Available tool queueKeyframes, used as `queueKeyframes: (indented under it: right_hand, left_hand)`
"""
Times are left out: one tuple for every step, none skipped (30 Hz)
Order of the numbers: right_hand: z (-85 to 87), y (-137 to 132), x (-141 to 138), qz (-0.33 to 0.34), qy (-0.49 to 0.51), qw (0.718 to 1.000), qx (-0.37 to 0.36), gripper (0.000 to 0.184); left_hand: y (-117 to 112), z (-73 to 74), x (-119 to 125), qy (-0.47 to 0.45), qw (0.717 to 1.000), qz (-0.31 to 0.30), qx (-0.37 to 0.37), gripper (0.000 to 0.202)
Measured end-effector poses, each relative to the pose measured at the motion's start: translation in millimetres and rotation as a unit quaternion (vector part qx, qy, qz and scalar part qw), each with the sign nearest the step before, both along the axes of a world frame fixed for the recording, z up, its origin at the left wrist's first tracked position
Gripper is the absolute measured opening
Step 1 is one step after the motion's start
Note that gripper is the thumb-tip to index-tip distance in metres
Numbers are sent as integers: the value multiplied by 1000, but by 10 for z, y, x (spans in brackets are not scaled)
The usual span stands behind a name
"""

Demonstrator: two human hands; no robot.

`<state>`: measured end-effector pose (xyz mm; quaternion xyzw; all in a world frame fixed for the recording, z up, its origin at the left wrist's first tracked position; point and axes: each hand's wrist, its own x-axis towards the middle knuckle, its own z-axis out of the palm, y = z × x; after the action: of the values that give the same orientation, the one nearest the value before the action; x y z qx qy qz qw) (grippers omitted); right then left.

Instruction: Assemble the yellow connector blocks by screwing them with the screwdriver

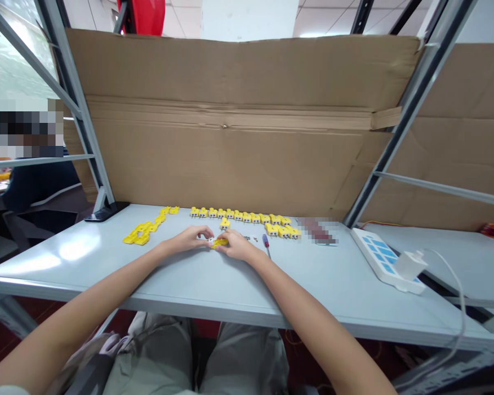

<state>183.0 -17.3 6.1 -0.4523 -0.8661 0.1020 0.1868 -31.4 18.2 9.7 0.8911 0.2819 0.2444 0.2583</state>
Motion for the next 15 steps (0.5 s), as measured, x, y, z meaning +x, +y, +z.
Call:
queueKeyframes:
  right_hand:
    - [5, -4, -2, -1, 1, 1000, -2, 18]
    - [8, -7, -4, -1, 1, 1000, -3, 18]
    - [9, -8, -5, 0, 3, 1000, -5, 18]
    - [8, -9, -5, 1, 5, 1000, -5, 18]
    - [6, -8, -6, 2, 7, 1000, -5, 18]
    - [2, -7, -7, 4, 9, 1000, -4, 17]
    - [-2, -4, -8, 7, 11, 1000, -2, 17]
    - [-8, 1, -8, 9, 13, 1000, 1, 17]
    - [-14, 6, -9, 12, 15, 1000, 4, 17]
    - [-21, 12, -8, 13, 17, 1000, 8, 18]
    - [-28, 18, -8, 14, 19, 1000, 10, 18]
    - [-34, 24, -8, 15, 21, 1000, 11, 19]
    - [-40, 28, -7, 16, 21, 1000, 11, 19]
    - [-44, 31, -7, 16, 21, 1000, 10, 19]
    - [-45, 32, -7, 15, 22, 1000, 8, 20]
  left_hand:
    - [6, -8, 3, -1, 1000, 1, -3, 24]
    - [14, -16, 6, -1, 1000, 4, -6, 24]
    - [22, -24, 8, 1, 1000, 7, -7, 24]
    - [29, -33, 11, 4, 1000, 12, -7, 24]
    - [36, -41, 14, 8, 1000, 17, -6, 24]
    - [39, -48, 16, 12, 1000, 22, -5, 25]
    - [40, -53, 19, 16, 1000, 26, -3, 25]
    - [38, -55, 20, 18, 999, 27, -2, 25]
    - [32, -54, 21, 20, 999, 26, -2, 25]
    - [23, -49, 22, 21, 1000, 22, -4, 25]
    - [13, -42, 21, 23, 1000, 17, -6, 26]
    - [2, -34, 21, 25, 1000, 12, -8, 27]
    - [-10, -24, 21, 26, 1000, 8, -8, 27]
    - [-20, -14, 21, 27, 1000, 5, -7, 27]
    - [-30, -5, 22, 28, 1000, 3, -5, 27]
